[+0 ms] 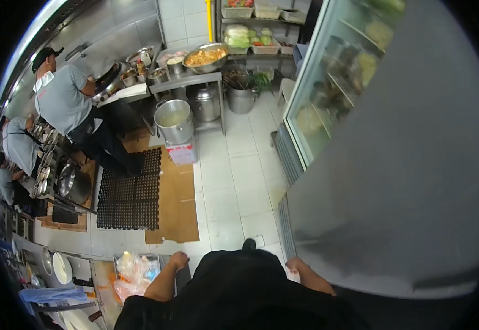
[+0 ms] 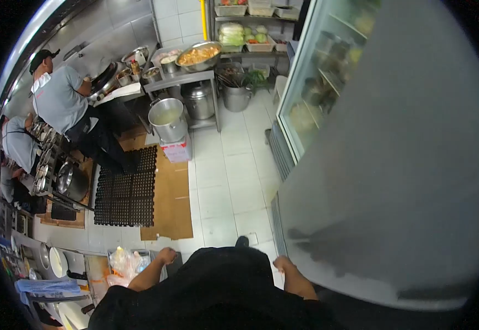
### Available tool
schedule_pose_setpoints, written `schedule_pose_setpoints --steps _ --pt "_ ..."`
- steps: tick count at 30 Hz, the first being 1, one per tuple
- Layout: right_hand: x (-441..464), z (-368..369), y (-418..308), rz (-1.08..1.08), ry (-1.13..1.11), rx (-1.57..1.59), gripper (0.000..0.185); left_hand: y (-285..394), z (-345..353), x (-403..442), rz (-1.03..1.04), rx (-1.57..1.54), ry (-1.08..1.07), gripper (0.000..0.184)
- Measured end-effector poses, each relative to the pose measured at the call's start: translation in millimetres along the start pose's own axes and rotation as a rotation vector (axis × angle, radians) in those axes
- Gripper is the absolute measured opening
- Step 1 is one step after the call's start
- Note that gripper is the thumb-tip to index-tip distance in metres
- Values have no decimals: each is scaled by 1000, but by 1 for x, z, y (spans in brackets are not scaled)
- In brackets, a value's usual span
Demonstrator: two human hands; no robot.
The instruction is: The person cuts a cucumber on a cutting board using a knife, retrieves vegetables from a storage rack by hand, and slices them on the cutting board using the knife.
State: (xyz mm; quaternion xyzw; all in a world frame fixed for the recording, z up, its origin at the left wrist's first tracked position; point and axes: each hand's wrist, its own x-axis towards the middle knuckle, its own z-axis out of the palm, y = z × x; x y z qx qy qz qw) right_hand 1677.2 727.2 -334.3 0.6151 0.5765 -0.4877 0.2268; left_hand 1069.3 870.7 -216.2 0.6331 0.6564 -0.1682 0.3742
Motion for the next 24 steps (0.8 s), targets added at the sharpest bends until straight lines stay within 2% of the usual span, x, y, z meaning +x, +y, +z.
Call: schedule_pose_setpoints --steps 2,4,5,7,8,9,10,12,13,15,18,20,21,23,24 --pt "25 -124 -14 -134 64 -426 35 -3 0 0 14 44 84 33" --pt "103 -204 -19 15 484 89 41 -5 3 12 199 452 -100 33" --pt "80 -262 -52 -51 536 144 39 -2 5 18 272 557 -143 33" --pt "63 -355 -112 -193 672 231 39 20 8 13 233 470 -151 33" --pt "73 -387 -134 -269 759 260 41 29 21 10 239 476 -65 33" --pt "76 -423 -160 -248 631 354 44 29 16 18 20 190 -225 33" --pt "73 -457 -185 -224 504 447 47 34 11 32 -138 -1 -275 33" --pt "69 -521 -231 -262 308 538 51 51 -9 73 -239 -137 -307 33" --pt "78 -552 -247 -265 329 520 51 61 -24 98 -261 -176 -319 34" --pt "101 -609 -273 -366 257 466 50 86 -64 160 -257 -214 -327 34" --pt "153 -684 -285 -442 331 459 49 123 -146 265 -192 -193 -314 36" --pt "175 -723 -287 -316 332 477 48 152 -217 342 -90 -124 -264 37" --pt "191 -742 -284 -259 255 430 51 164 -256 381 -28 -64 -227 38" --pt "218 -779 -280 -206 181 386 53 192 -337 456 93 28 -66 40" --pt "227 -792 -278 -170 161 452 52 204 -376 492 76 -55 45 40"
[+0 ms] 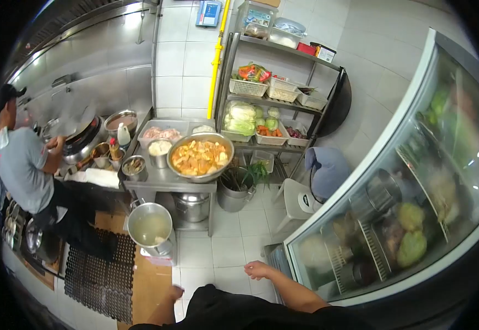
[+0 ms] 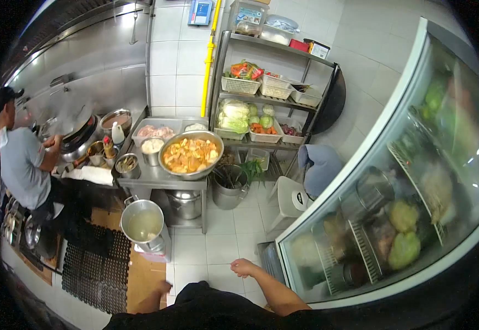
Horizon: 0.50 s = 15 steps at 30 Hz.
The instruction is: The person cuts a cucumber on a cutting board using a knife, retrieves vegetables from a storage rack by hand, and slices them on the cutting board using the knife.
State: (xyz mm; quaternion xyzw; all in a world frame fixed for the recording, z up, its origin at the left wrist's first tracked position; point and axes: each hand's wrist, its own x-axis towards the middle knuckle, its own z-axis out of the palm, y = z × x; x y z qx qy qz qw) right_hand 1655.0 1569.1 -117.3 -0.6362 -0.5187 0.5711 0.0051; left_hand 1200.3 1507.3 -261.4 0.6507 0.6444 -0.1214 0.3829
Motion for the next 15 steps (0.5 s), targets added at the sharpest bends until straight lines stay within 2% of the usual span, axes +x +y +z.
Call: schedule_pose_setpoints --steps 2,3,6,8,9,10,11,12,13,15 --pt "17 -31 -10 48 -6 74 52 19 -56 61 -100 -488 306 41" --pt "26 -47 -19 35 4 129 50 33 -85 79 -55 -557 451 39" --pt "71 -101 -47 -22 10 205 48 78 -162 109 -40 -577 478 39" --pt "117 -152 -68 -109 51 198 47 87 -181 141 -62 -527 448 38" --pt "144 -180 -82 -159 87 188 48 86 -182 158 -82 -488 418 37" --pt "167 -210 -101 -220 131 190 46 81 -173 165 -10 -433 496 38" --pt "190 -245 -127 -282 174 191 45 72 -170 179 -17 -386 344 35" --pt "200 -280 -161 -370 226 229 43 66 -154 185 26 -372 452 37" --pt "199 -315 -203 -457 276 266 41 70 -146 181 -42 -88 499 40" --pt "219 -393 -277 -561 295 312 38 72 -151 185 -200 -174 251 39"
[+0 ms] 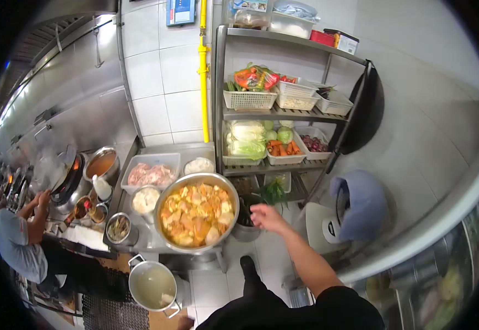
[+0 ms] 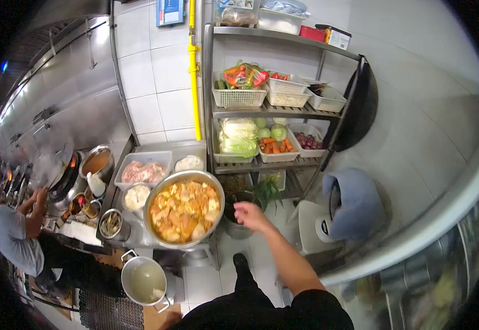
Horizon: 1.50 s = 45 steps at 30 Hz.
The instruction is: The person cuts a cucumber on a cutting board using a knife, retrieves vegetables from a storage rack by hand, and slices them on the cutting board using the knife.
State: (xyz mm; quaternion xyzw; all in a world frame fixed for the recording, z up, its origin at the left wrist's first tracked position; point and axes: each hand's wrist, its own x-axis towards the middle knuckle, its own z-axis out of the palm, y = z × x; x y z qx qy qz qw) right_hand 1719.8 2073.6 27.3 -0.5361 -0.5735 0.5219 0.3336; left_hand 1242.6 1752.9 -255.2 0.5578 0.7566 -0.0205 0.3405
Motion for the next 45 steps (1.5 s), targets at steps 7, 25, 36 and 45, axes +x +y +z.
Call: schedule_pose_setpoints --steps 7,25,36,45 --pt "294 -122 -216 -556 219 125 27 120 -78 95 -429 -305 -20 37" --pt "596 -272 -404 -319 354 -1276 39 253 -123 184 -675 -675 178 32" --pt "681 -264 -370 -236 156 -1208 45 268 -117 180 -736 -707 196 29" --pt "668 -218 -378 -268 296 -1047 64 279 -112 177 -768 -732 219 27"
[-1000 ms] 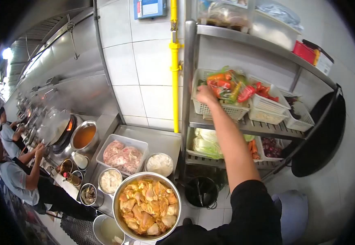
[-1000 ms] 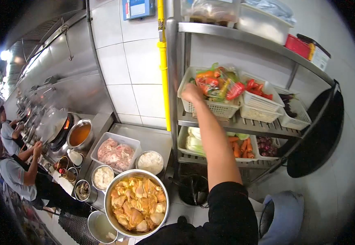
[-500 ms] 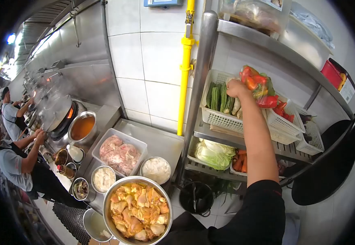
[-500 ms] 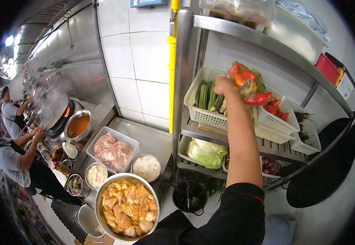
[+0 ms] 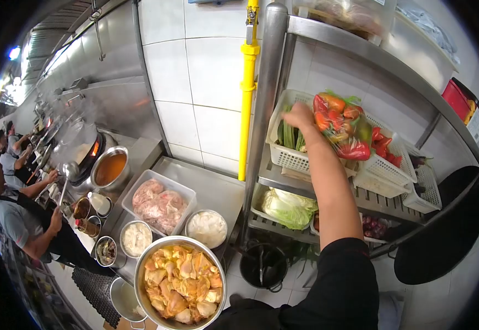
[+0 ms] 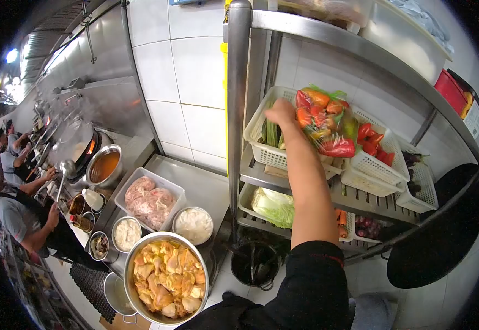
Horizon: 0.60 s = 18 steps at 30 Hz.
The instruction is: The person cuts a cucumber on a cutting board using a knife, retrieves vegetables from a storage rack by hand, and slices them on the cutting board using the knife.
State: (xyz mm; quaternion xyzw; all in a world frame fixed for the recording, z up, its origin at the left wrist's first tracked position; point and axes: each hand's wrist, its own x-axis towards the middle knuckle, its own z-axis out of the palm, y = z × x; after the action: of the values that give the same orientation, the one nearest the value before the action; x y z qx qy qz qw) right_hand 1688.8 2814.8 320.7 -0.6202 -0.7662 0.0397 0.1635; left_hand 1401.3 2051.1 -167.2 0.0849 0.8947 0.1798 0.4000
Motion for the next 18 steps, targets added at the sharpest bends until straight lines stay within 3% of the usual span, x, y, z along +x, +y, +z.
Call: schedule_pose_setpoints --steps 1,4,6,9,10,14,16,18 --pt "12 -1 1 87 124 205 59 0 0 0 -3 -3 -2 27" --pt "44 -12 0 128 225 278 66 -3 3 -4 -12 -13 4 26" --pt "55 2 5 151 173 262 63 -2 4 -6 -14 -17 8 26" --pt "48 30 0 152 -391 282 60 -6 4 -8 -12 -28 18 25" --pt "21 29 -9 246 -511 302 56 -7 3 -9 -19 -41 22 25" --pt "18 65 -5 175 -495 156 52 -17 2 -15 -28 -63 29 24" --pt "28 68 1 169 -589 331 44 -26 2 -18 -31 -72 32 24" --pt "30 73 2 194 -541 366 45 -35 4 -22 -36 -84 33 23"
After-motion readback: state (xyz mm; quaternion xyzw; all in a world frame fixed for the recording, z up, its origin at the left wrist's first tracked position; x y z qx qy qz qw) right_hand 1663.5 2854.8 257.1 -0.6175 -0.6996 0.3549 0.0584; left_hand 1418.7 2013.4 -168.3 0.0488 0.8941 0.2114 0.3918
